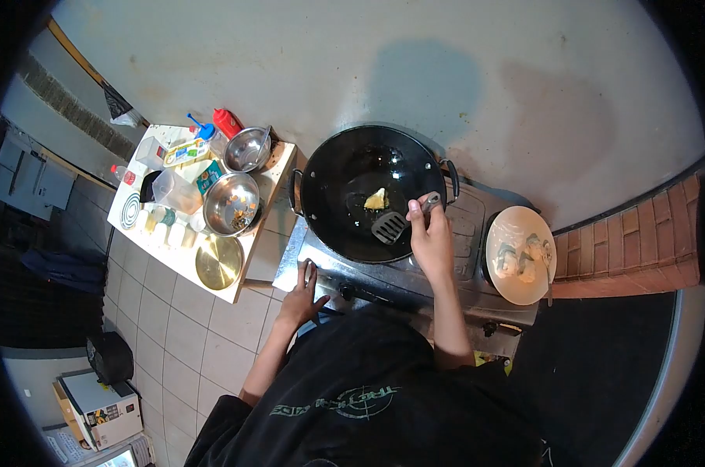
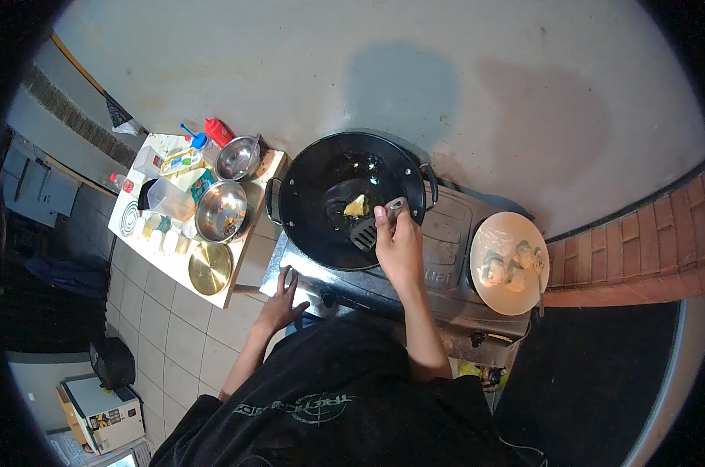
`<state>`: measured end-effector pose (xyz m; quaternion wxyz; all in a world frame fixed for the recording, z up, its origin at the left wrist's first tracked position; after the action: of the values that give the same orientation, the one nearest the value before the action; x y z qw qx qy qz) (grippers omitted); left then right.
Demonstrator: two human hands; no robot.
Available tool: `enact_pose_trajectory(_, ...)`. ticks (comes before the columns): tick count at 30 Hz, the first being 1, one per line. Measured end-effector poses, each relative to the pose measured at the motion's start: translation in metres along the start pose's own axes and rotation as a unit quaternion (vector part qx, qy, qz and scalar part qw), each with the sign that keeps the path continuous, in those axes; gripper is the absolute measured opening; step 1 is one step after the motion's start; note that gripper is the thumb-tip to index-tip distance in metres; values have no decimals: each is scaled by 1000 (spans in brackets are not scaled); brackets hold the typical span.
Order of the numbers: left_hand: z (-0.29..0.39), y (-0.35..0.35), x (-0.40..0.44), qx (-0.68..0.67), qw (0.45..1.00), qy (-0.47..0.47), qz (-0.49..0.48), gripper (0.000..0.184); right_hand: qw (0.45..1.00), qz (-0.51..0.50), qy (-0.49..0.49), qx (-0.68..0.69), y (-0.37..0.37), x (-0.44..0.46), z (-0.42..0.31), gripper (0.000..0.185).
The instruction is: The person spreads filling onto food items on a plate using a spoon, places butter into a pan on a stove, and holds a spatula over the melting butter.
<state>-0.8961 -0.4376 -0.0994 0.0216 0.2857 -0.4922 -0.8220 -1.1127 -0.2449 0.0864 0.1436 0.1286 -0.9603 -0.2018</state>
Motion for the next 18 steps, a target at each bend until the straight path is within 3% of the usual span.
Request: enact_pose_trajectory(18, 0, -1, -2, -6, 1000, 1, 3, 89, 999, 5, 35, 1, 0, 4, -1, 32)
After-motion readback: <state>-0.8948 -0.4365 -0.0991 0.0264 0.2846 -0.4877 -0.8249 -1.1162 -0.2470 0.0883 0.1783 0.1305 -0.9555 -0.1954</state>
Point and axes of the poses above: each hand's wrist, its own x-axis towards the middle knuckle, its own y-axis out of the back of the hand, z = x × y, the point moved 10 cm from there along x, towards the middle knuckle, and after that the axes turned 6 degrees about y, right-handed, at the moved point
